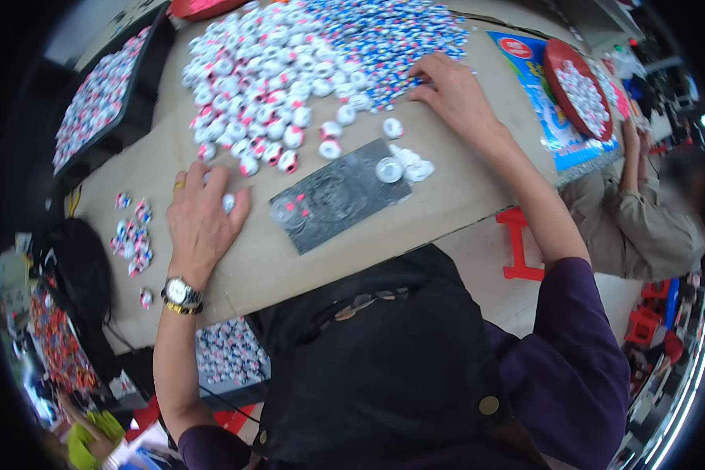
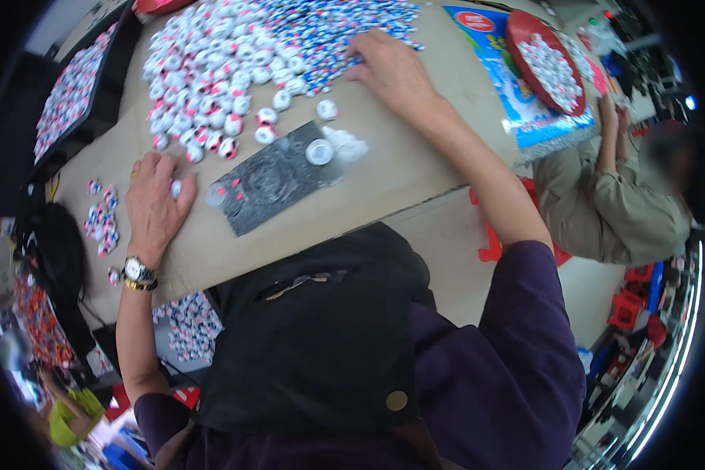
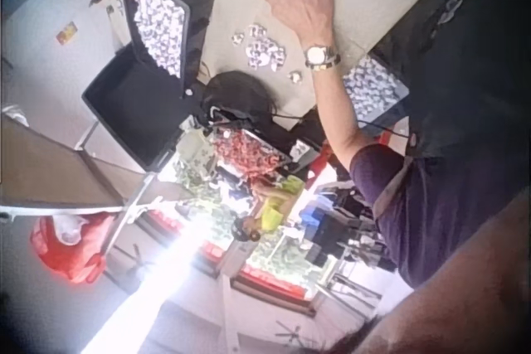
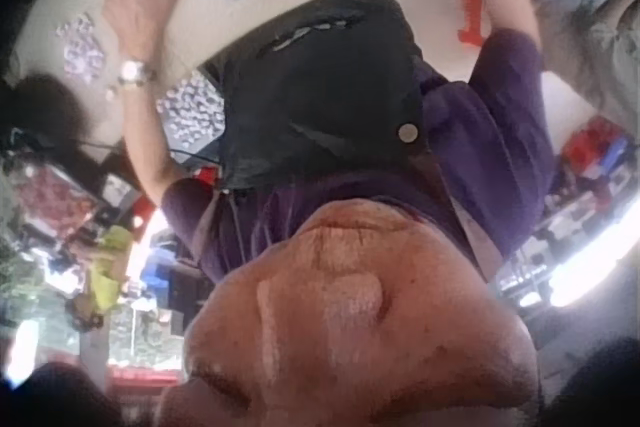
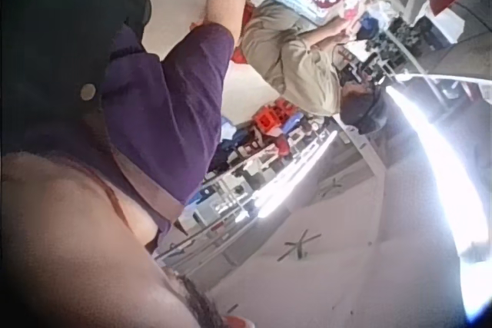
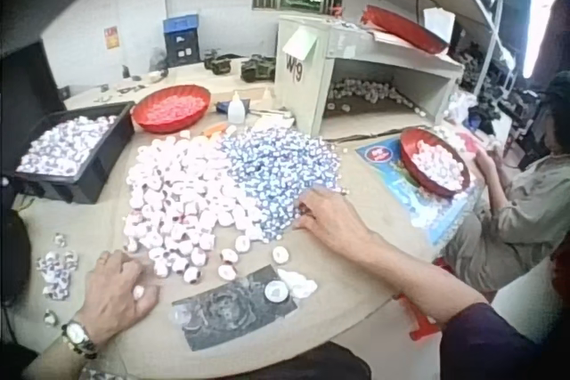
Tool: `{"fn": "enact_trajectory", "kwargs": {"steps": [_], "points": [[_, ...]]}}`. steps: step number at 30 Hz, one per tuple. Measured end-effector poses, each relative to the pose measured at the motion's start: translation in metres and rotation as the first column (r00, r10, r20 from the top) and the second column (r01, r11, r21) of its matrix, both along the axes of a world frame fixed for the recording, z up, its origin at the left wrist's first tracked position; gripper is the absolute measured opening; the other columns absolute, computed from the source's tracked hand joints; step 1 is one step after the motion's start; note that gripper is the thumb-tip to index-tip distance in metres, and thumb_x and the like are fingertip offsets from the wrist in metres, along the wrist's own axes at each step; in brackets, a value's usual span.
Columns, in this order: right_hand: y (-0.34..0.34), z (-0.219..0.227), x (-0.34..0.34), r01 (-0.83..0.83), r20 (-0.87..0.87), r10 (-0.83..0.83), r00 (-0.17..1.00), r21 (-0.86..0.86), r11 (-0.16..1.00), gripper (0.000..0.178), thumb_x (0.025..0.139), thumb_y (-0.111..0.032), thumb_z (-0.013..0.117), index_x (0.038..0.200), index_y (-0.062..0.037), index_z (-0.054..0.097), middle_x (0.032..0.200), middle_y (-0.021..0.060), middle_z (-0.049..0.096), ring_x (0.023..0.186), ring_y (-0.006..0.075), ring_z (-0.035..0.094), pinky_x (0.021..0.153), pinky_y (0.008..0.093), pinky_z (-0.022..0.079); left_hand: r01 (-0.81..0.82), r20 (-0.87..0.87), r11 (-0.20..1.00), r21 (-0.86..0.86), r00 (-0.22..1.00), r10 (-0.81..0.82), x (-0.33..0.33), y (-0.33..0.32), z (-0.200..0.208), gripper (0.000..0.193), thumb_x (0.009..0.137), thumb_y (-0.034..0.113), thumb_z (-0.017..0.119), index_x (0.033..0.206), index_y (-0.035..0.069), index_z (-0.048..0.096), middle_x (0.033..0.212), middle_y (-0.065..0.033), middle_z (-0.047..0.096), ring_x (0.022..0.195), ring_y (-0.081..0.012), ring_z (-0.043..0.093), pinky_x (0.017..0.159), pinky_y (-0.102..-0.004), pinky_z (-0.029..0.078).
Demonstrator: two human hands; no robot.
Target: Assembling small plastic white and blue components, likely toy eyes or similar small decorative parts.
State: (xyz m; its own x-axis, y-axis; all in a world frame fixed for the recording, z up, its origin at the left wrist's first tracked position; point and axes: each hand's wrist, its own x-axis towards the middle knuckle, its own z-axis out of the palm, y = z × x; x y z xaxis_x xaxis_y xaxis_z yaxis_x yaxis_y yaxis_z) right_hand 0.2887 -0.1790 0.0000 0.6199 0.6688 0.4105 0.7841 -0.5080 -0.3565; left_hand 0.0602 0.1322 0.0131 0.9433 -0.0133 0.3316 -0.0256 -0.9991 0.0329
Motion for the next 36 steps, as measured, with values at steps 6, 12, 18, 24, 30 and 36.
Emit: {"fn": "enact_trajectory", "kwargs": {"steps": [6,12,18,24,30,36], "points": [[-0.001,-0.005,-0.001,0.068,0.12,-0.061,0.991,-0.056,0.996,0.025,0.08,-0.019,0.07,0.095,-0.0032,0.058,0.086,0.0151,0.061,0.082,0.0377,0.06,0.07,0.0445,0.048,0.051,0.122,0.993,-0.102,0.992,-0.039,-0.006,0.005,-0.005,0.022,0.075,0.021,0.072,0.079,0.005,0.057,0.086,-0.0106,0.057,0.073,-0.029,0.06,0.058,-0.0391,0.049],[-0.006,0.009,-0.004,0.333,-0.724,-0.001,0.69,0.316,0.888,0.015,0.09,-0.009,0.061,0.102,-0.0076,0.053,0.076,-0.0003,0.059,0.061,0.0067,0.052,0.053,0.0218,0.041,-0.141,-0.161,-0.087,-0.986,0.938,0.306,-0.009,0.018,0.01,0.035,0.094,0.037,0.056,0.08,0.005,0.056,0.09,-0.0098,0.059,0.067,-0.0225,0.058,0.047,-0.0321,0.044],[-0.011,0.019,-0.012,0.482,-0.856,0.363,0.369,0.51,0.712,0.014,0.091,-0.006,0.058,0.105,-0.004,0.055,0.087,0.0058,0.061,0.071,0.0095,0.057,0.063,0.0228,0.049,0.054,0.087,-0.901,-0.43,0.996,0.017,-0.023,0.01,0.017,0.056,0.1,0.054,0.031,0.084,0.004,0.052,0.107,-0.0165,0.056,0.074,-0.0268,0.053,0.046,-0.0293,0.04],[-0.008,0.026,-0.029,0.437,-0.851,0.402,0.339,0.521,0.734,0.02,0.09,-0.005,0.059,0.11,-0.0007,0.056,0.094,0.0098,0.065,0.079,0.0122,0.062,0.071,0.0254,0.053,0.035,0.075,-0.948,-0.315,0.997,0.012,-0.041,-0.017,0.028,0.036,0.096,0.036,0.04,0.091,0.002,0.052,0.114,-0.0189,0.056,0.083,-0.029,0.052,0.045,-0.0286,0.039],[-0.005,0.044,-0.056,0.372,-0.814,0.425,0.396,0.565,0.736,0.024,0.087,-0.003,0.063,0.11,0.002,0.059,0.098,0.013,0.067,0.082,0.0164,0.066,0.077,0.028,0.054,-0.022,0.162,-0.974,-0.225,0.985,-0.059,-0.056,-0.048,0.035,0.037,0.101,0.036,0.04,0.108,0.001,0.048,0.116,-0.0162,0.051,0.079,-0.0212,0.045,0.042,-0.0269,0.038],[-0.003,0.047,-0.073,0.282,-0.818,0.485,0.31,0.566,0.774,0.02,0.084,0.002,0.063,0.103,0.0042,0.062,0.101,0.0164,0.068,0.088,0.0208,0.069,0.077,0.0282,0.056,-0.032,0.074,-0.963,-0.267,0.996,-0.054,-0.078,-0.09,0.027,0.04,0.103,0.036,0.035,0.13,0.007,0.042,0.106,-0.0125,0.06,0.064,-0.0211,0.053,0.039,-0.0249,0.043]]}}
